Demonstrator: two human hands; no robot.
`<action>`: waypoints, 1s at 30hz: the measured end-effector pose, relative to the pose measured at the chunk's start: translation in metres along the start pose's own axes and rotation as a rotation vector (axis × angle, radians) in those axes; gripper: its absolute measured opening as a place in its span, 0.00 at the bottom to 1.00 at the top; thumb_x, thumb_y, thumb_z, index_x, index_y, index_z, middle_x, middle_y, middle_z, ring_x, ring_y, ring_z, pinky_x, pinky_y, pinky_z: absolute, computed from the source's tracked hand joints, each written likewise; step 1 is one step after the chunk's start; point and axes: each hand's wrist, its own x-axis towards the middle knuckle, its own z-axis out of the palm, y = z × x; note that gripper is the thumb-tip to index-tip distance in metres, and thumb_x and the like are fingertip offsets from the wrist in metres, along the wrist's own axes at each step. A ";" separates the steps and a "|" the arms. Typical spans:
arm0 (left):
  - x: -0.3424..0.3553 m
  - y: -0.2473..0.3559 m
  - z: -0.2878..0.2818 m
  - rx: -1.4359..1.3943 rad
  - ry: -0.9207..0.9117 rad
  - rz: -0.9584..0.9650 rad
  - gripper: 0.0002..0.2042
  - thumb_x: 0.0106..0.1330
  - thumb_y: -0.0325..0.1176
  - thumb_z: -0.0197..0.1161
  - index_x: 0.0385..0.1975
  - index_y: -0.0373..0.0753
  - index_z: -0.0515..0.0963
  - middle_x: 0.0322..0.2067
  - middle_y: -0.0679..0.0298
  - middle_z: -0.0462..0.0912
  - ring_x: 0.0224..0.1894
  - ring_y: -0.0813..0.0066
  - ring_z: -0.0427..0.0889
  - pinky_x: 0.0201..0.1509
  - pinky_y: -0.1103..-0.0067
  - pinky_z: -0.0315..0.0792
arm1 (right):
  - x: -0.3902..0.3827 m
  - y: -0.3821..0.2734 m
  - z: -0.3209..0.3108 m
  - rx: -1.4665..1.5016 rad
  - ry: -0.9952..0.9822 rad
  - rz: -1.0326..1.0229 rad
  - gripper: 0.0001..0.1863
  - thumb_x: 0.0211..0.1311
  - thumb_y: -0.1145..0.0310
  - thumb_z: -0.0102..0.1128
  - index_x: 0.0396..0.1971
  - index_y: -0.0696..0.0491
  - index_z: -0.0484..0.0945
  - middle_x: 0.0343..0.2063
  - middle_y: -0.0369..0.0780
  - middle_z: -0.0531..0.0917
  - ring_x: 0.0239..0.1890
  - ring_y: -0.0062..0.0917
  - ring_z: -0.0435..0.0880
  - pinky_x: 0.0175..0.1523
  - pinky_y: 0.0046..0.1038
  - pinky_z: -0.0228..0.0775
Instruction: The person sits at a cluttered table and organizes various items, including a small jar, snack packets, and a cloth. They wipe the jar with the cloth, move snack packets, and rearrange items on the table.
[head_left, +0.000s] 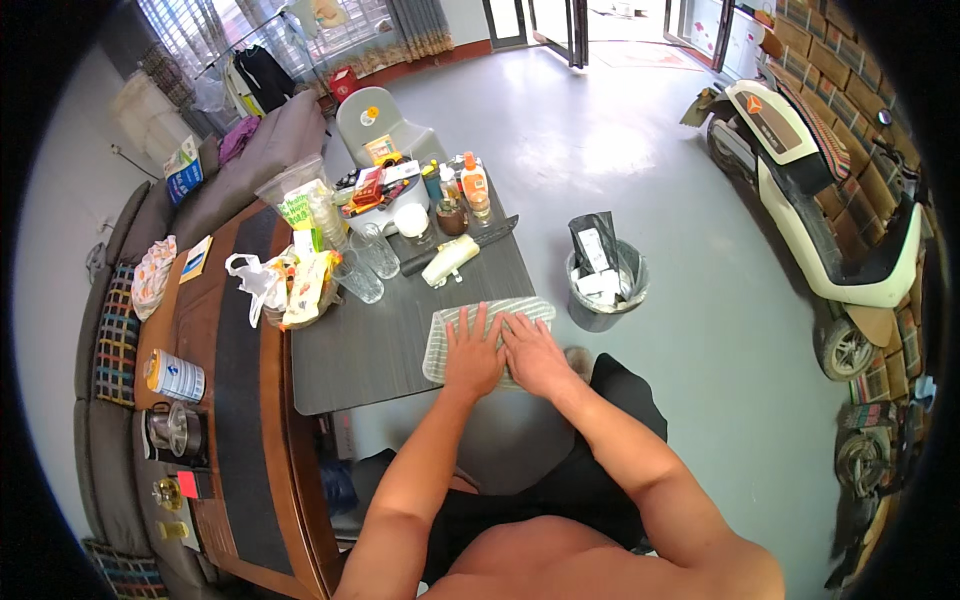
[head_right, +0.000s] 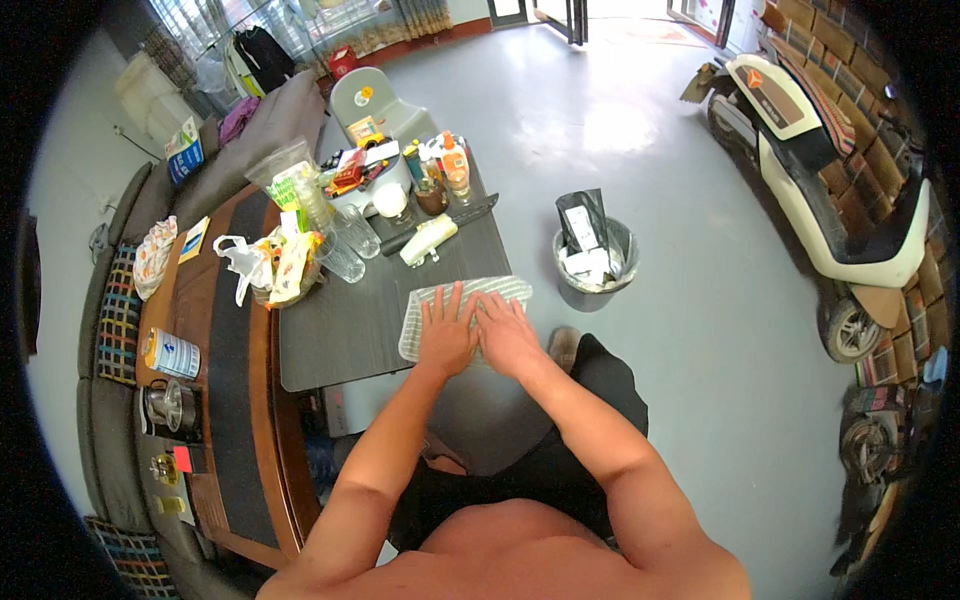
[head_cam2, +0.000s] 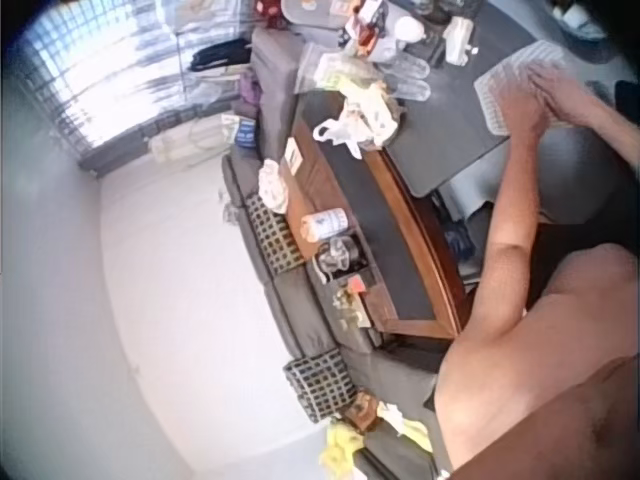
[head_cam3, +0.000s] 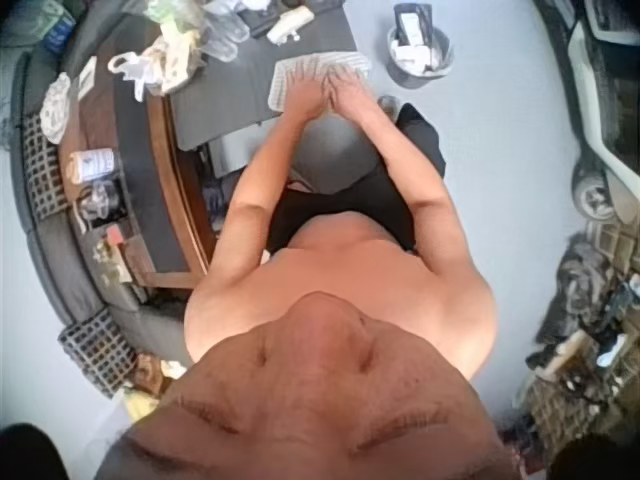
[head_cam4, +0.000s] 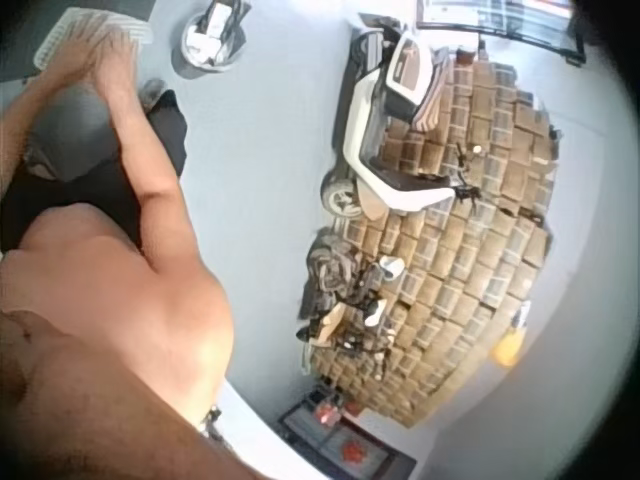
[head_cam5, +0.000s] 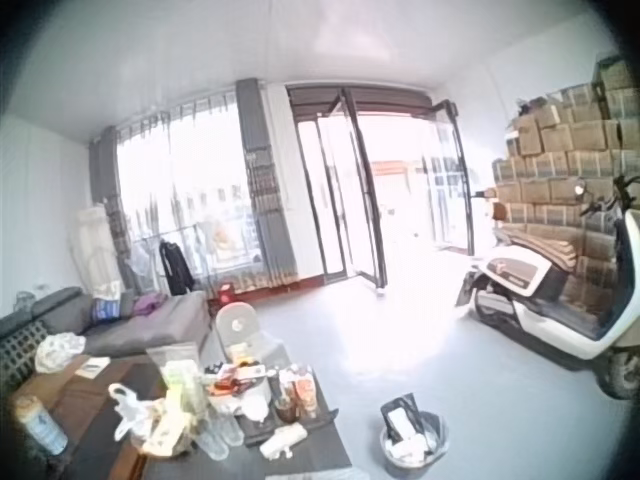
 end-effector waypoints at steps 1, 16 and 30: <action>0.012 0.006 0.002 -0.010 0.041 -0.008 0.32 0.77 0.51 0.51 0.79 0.53 0.55 0.80 0.57 0.46 0.80 0.42 0.44 0.79 0.43 0.40 | 0.007 0.012 0.000 -0.064 0.042 -0.032 0.27 0.76 0.59 0.51 0.69 0.54 0.69 0.72 0.43 0.68 0.77 0.39 0.60 0.79 0.47 0.46; 0.082 -0.046 -0.077 -0.177 0.369 -0.070 0.13 0.62 0.30 0.67 0.46 0.36 0.81 0.45 0.52 0.84 0.51 0.48 0.79 0.56 0.61 0.75 | 0.091 0.019 -0.013 0.425 0.476 -0.239 0.11 0.60 0.71 0.65 0.40 0.61 0.82 0.47 0.47 0.85 0.53 0.45 0.81 0.59 0.42 0.73; 0.098 -0.068 -0.073 -0.038 0.212 0.012 0.18 0.62 0.32 0.68 0.51 0.36 0.79 0.46 0.53 0.82 0.50 0.50 0.79 0.52 0.62 0.74 | 0.111 0.023 0.006 0.471 0.415 -0.158 0.10 0.58 0.72 0.65 0.39 0.58 0.83 0.40 0.46 0.87 0.44 0.44 0.84 0.52 0.42 0.77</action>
